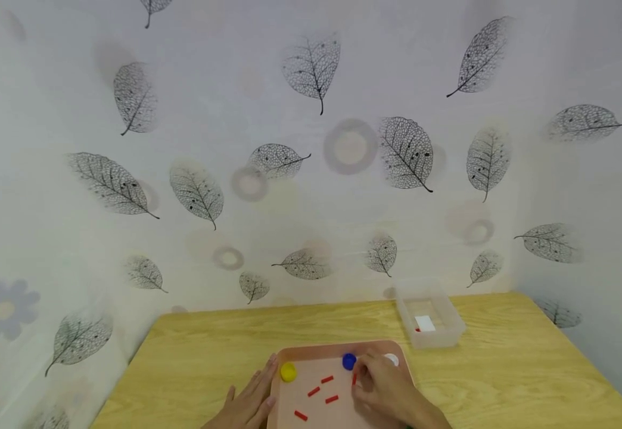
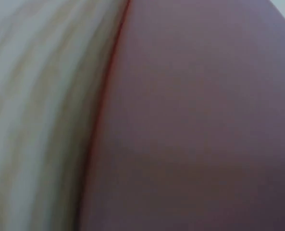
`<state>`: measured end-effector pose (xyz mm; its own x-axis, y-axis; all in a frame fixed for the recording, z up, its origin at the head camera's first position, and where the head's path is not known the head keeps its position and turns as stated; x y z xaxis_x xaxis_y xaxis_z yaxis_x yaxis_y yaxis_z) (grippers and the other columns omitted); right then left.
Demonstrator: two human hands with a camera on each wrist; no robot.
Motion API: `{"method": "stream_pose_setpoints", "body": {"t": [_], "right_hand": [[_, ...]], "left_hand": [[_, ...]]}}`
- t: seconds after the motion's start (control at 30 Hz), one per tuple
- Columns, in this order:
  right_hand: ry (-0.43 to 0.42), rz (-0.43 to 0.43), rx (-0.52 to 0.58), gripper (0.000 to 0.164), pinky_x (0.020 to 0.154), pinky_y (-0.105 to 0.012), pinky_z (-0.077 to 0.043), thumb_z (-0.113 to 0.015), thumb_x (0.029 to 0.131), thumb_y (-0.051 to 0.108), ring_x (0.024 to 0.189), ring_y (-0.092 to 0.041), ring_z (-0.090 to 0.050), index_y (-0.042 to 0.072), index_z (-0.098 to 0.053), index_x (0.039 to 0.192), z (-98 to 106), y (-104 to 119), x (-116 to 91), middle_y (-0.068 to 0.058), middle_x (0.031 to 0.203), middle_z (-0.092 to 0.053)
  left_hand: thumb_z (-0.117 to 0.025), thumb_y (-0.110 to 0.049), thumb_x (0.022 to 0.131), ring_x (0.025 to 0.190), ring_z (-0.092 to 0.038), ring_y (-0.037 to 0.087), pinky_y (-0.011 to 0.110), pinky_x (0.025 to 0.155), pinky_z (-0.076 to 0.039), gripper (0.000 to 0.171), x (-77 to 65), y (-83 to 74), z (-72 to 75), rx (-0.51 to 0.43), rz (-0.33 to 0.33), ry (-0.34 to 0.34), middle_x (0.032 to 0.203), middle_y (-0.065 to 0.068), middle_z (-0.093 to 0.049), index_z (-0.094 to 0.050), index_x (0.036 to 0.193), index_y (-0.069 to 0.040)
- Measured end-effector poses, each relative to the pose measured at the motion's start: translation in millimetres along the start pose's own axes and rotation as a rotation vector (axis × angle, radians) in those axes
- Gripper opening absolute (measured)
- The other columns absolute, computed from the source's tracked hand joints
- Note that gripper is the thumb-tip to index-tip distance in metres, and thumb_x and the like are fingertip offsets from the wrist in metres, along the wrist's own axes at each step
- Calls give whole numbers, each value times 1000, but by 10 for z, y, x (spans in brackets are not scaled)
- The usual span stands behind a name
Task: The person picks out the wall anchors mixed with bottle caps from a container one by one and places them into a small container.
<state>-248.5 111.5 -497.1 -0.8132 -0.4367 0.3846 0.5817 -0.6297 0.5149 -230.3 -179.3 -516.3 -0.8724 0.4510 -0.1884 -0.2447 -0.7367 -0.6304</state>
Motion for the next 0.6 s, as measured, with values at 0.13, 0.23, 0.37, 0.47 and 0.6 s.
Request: {"method": "stream_pose_setpoints", "body": {"t": [0.13,0.23,0.37,0.47,0.6], "right_hand": [[-43,26,35,20,66,-21,-48,-73,73,10,77,-7,-52,13,-60,87,54,4,12,7,85,-53],[-55,21,75,19,68,-23,-47,-71,73,7,79,-8,-52,13,-60,88,110,3,23,7,85,-55],[-53,-30,94,15,69,-25,-46,-70,77,7,79,-8,-50,14,-63,89,219,9,41,8,83,-55],[-38,-90,127,14,69,-24,-47,-68,82,9,78,-6,-51,17,-64,91,313,7,51,9,86,-56],[-61,-127,136,17,71,-27,-50,-68,83,9,80,-7,-53,21,-62,93,427,-5,49,9,89,-57]], "left_hand": [[-23,-54,100,139,-16,44,83,86,3,61,29,36,-19,26,0,-14,159,-3,-4,2,152,-35],[-23,-53,101,136,-21,47,84,84,0,60,54,56,-31,63,-16,-30,159,-1,-5,1,152,-34],[-24,-52,101,134,-24,49,85,83,-1,60,68,57,-34,74,-30,-35,159,1,-5,0,153,-32],[-24,-53,101,135,-23,48,84,84,-1,61,62,42,-21,58,-23,-29,159,1,-6,0,153,-33],[-23,-55,100,136,-21,47,83,86,2,61,64,32,-7,50,-3,-17,159,0,-7,-2,153,-33]]}}
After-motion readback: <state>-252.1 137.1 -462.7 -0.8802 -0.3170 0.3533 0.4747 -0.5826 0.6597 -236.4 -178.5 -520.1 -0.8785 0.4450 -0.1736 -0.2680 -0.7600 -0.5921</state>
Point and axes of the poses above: each hand's wrist, its own x-axis towards the middle knuckle, its own z-axis out of the back of the hand, y = z × x, the point moved 4 cm from there along x, towards the middle knuckle
